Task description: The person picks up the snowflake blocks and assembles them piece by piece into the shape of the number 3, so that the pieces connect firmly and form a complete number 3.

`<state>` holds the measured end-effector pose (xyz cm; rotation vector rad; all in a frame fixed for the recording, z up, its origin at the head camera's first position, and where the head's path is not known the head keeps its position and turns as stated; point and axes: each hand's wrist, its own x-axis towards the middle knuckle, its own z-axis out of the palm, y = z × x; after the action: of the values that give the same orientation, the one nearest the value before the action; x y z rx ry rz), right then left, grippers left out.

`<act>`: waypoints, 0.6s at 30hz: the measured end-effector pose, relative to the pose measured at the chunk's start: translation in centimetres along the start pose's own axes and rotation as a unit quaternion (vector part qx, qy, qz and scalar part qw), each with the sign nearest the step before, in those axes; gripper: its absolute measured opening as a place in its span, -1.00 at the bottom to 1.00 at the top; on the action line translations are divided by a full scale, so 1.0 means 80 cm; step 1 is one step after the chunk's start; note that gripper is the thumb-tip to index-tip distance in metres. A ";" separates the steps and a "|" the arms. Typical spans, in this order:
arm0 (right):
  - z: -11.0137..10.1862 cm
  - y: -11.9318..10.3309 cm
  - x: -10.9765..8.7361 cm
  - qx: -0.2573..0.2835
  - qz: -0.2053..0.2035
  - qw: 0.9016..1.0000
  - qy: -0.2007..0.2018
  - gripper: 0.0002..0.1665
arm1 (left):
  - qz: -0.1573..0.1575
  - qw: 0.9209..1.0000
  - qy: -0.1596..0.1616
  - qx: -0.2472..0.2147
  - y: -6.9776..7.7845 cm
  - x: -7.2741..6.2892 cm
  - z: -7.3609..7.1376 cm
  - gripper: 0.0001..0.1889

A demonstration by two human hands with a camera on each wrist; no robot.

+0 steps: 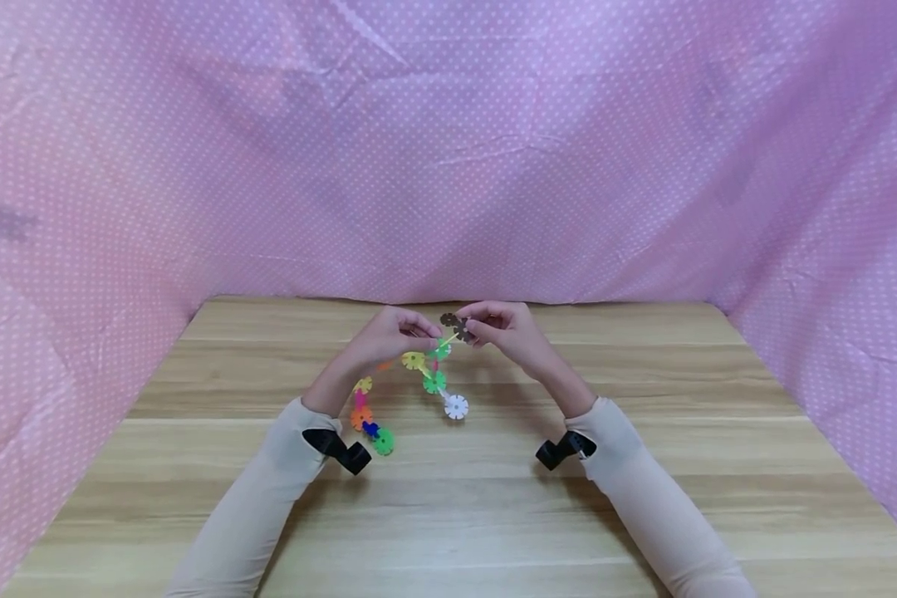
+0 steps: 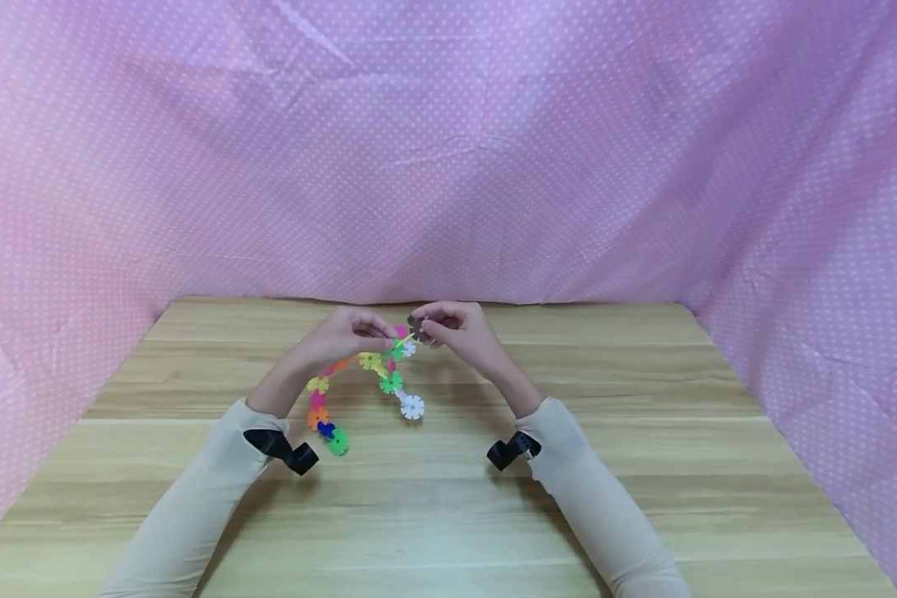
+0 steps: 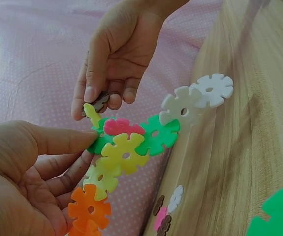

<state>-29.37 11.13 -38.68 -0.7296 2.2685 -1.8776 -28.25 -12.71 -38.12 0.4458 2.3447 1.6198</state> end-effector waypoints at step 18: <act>-0.007 -0.001 -0.001 -0.018 -0.001 1.000 0.016 -0.78 | 0.028 0.999 0.006 0.037 0.000 0.001 0.005 -0.83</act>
<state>-29.52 11.63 -38.50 -0.7122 2.3283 -1.8681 -28.16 -12.31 -38.30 0.5233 2.4282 1.5665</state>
